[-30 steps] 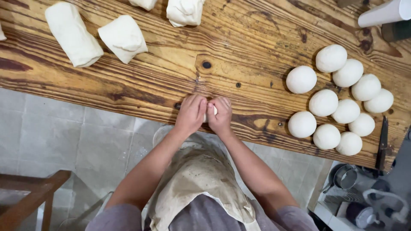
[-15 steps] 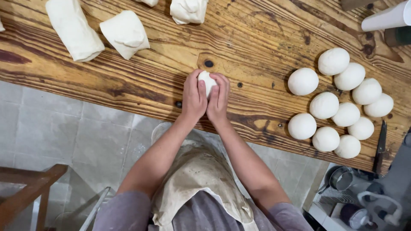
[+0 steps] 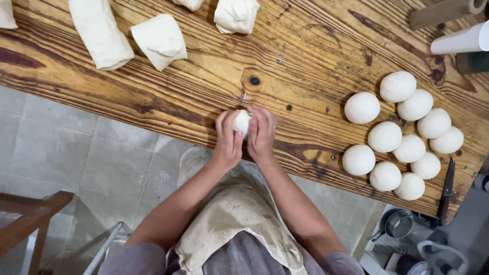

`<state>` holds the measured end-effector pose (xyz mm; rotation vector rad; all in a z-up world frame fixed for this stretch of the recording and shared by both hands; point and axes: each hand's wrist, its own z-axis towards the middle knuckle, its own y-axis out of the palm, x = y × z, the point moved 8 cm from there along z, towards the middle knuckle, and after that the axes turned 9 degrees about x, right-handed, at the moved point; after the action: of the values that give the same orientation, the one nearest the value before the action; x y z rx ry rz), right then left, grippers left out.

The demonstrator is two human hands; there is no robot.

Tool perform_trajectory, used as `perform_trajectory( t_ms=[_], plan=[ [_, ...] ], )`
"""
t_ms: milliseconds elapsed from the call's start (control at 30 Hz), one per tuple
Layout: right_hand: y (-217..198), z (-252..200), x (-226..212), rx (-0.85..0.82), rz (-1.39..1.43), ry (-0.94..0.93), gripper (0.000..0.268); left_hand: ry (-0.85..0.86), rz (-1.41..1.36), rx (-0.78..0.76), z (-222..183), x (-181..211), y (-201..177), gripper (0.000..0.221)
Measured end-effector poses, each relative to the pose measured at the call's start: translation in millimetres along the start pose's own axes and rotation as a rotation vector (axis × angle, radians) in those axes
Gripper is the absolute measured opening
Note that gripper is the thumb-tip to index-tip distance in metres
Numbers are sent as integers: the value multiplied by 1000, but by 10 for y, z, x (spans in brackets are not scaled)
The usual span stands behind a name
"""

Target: Shaping pre-cut dough pieces into smooth balls on a wooden surface.

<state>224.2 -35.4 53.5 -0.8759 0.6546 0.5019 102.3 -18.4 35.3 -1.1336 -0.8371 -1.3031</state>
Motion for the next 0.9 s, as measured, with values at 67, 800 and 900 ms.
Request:
perform_trajectory(
  t_ms=[67, 800, 900],
  plan=[
    [49, -49, -49, -61, 72, 5, 37, 24, 92, 84, -159, -38, 29, 48],
    [-291, -352, 212, -9, 126, 116, 35, 231, 130, -206, -171, -18, 332, 40],
    [-348, -751, 327, -120, 5, -132, 35, 405, 284, -295, -444, 40, 311, 37]
  ],
)
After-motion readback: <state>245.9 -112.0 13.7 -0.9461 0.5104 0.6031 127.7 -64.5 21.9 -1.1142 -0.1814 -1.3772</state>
